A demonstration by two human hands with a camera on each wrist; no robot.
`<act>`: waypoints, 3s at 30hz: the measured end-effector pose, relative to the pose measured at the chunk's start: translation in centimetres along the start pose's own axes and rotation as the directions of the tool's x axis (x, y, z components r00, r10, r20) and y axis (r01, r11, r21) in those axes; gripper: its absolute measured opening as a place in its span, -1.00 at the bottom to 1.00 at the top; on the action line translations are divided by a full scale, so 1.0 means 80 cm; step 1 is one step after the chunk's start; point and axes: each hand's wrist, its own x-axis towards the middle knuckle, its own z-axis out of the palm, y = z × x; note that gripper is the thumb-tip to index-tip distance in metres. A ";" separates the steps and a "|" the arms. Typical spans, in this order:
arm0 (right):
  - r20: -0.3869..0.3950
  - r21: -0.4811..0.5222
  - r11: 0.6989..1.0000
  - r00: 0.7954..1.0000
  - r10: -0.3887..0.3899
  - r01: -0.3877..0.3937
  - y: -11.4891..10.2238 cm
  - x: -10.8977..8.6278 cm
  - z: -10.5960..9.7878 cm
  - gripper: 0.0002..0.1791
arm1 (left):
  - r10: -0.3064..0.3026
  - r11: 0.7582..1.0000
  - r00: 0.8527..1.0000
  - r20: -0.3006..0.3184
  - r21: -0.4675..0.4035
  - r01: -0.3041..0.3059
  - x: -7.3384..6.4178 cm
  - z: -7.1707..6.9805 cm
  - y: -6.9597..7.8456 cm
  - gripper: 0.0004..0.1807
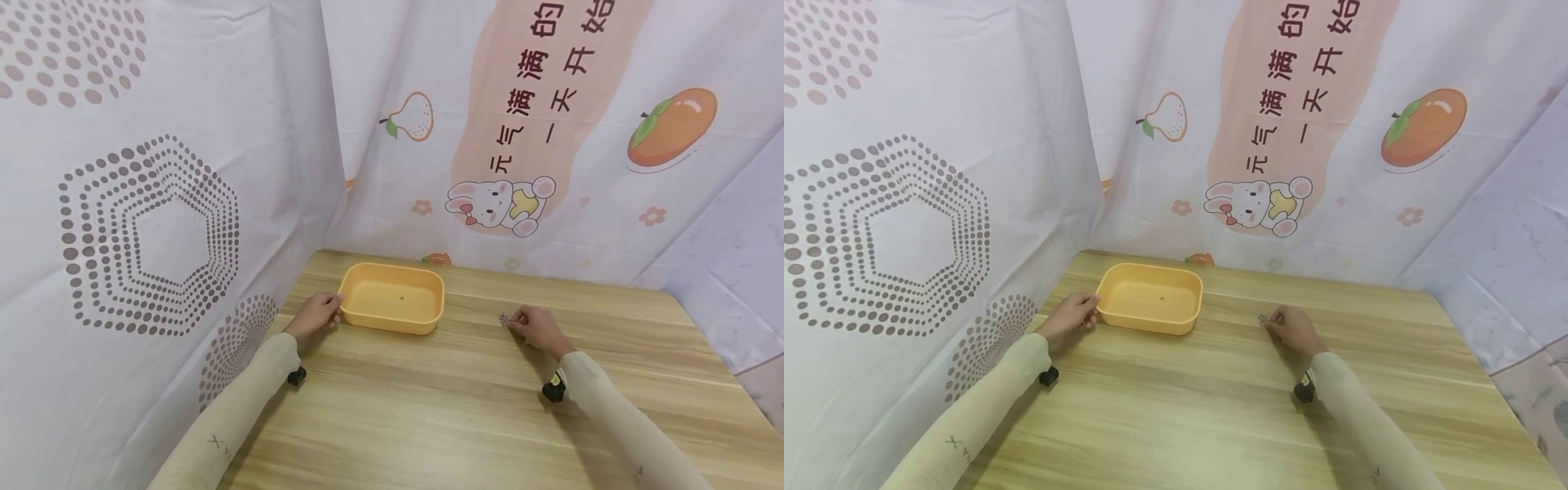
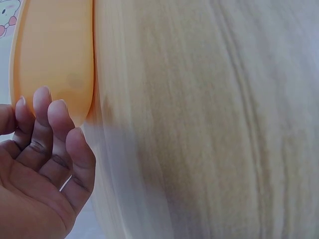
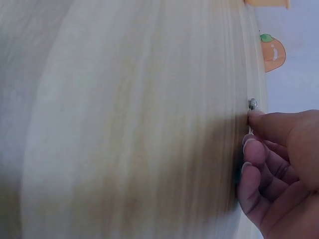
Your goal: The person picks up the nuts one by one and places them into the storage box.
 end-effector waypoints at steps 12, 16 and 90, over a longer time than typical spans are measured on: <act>0.030 -0.004 1.000 1.000 -0.004 0.004 -0.002 0.000 0.002 -0.86 | -0.005 1.000 1.000 0.000 0.007 0.005 0.002 0.000 -0.002 -0.60; 0.033 -0.029 1.000 0.999 -0.010 0.011 -0.005 0.000 0.002 -0.85 | -0.002 1.000 1.000 -0.002 0.008 0.002 0.003 0.000 -0.001 -0.60; -0.130 -0.142 0.983 0.982 -0.134 0.115 -0.042 -0.003 0.002 -0.85 | -0.007 0.999 1.000 0.029 -0.052 0.008 -0.001 -0.003 -0.002 -0.63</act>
